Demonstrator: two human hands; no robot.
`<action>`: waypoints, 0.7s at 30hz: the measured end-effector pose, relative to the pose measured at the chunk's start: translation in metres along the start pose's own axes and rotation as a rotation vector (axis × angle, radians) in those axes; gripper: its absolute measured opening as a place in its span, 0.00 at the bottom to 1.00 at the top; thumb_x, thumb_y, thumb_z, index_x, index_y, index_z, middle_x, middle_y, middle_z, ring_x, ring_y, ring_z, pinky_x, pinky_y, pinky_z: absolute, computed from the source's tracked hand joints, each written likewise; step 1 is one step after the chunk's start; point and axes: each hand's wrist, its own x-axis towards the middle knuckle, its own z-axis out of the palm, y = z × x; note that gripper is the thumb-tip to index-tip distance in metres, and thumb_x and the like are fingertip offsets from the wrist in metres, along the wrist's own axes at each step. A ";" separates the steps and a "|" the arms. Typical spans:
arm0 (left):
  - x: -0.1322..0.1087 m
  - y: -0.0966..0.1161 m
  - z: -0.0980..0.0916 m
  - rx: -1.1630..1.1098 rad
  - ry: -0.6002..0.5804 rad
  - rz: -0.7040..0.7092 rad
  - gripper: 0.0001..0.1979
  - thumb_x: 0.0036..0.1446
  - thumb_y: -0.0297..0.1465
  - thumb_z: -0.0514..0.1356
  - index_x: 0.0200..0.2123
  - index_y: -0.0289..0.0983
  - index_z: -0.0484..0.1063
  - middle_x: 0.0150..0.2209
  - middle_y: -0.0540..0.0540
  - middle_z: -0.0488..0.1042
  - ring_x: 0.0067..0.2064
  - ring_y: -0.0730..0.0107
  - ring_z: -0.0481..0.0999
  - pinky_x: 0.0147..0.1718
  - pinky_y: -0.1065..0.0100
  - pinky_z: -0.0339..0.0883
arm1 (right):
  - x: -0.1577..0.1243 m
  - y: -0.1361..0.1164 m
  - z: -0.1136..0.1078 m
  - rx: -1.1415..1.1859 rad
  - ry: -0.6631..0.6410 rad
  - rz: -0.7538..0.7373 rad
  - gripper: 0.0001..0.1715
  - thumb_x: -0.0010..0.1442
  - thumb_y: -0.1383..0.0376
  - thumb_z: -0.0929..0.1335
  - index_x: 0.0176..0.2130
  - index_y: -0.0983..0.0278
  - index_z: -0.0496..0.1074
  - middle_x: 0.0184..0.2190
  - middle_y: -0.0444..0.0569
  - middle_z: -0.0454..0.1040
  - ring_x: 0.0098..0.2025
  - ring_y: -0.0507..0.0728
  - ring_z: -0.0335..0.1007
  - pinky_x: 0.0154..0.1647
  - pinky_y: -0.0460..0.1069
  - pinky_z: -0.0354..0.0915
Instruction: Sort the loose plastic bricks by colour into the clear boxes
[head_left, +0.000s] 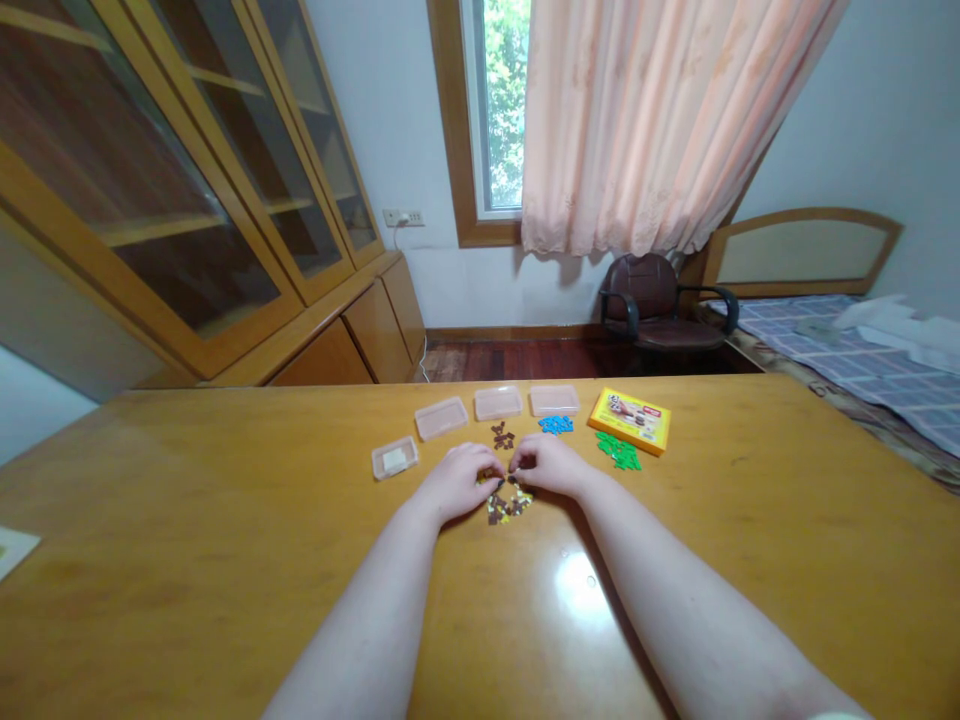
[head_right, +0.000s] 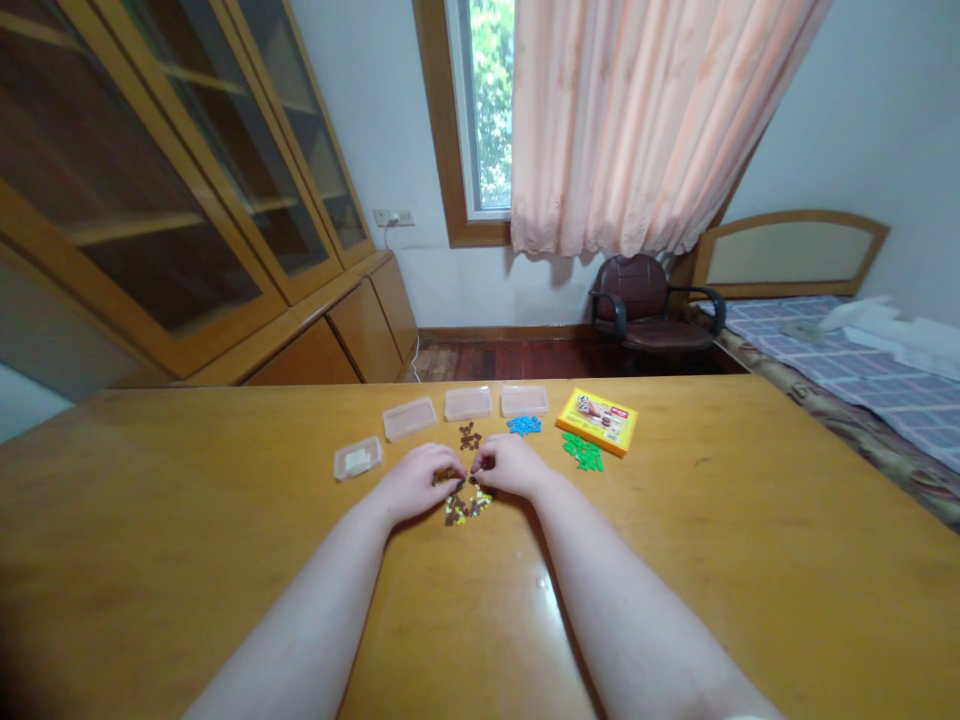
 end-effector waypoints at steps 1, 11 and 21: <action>0.000 0.001 0.000 0.005 0.004 0.001 0.06 0.54 0.30 0.58 0.34 0.41 0.75 0.36 0.48 0.76 0.41 0.67 0.72 0.44 0.66 0.64 | -0.001 0.001 -0.001 0.020 -0.007 0.020 0.07 0.46 0.73 0.70 0.28 0.64 0.77 0.25 0.44 0.73 0.28 0.50 0.66 0.31 0.44 0.60; 0.001 0.013 0.002 -0.004 0.007 0.082 0.06 0.54 0.30 0.57 0.31 0.40 0.75 0.33 0.48 0.76 0.38 0.67 0.71 0.42 0.65 0.63 | 0.000 0.005 -0.002 0.054 -0.034 -0.066 0.06 0.45 0.71 0.72 0.28 0.63 0.78 0.28 0.44 0.74 0.31 0.51 0.68 0.37 0.45 0.62; 0.005 0.028 0.016 -0.047 -0.113 0.106 0.05 0.50 0.32 0.63 0.33 0.41 0.74 0.37 0.49 0.75 0.42 0.66 0.71 0.43 0.66 0.63 | -0.001 0.010 -0.005 0.147 0.024 0.142 0.05 0.48 0.71 0.68 0.27 0.66 0.76 0.24 0.44 0.74 0.27 0.50 0.66 0.30 0.44 0.61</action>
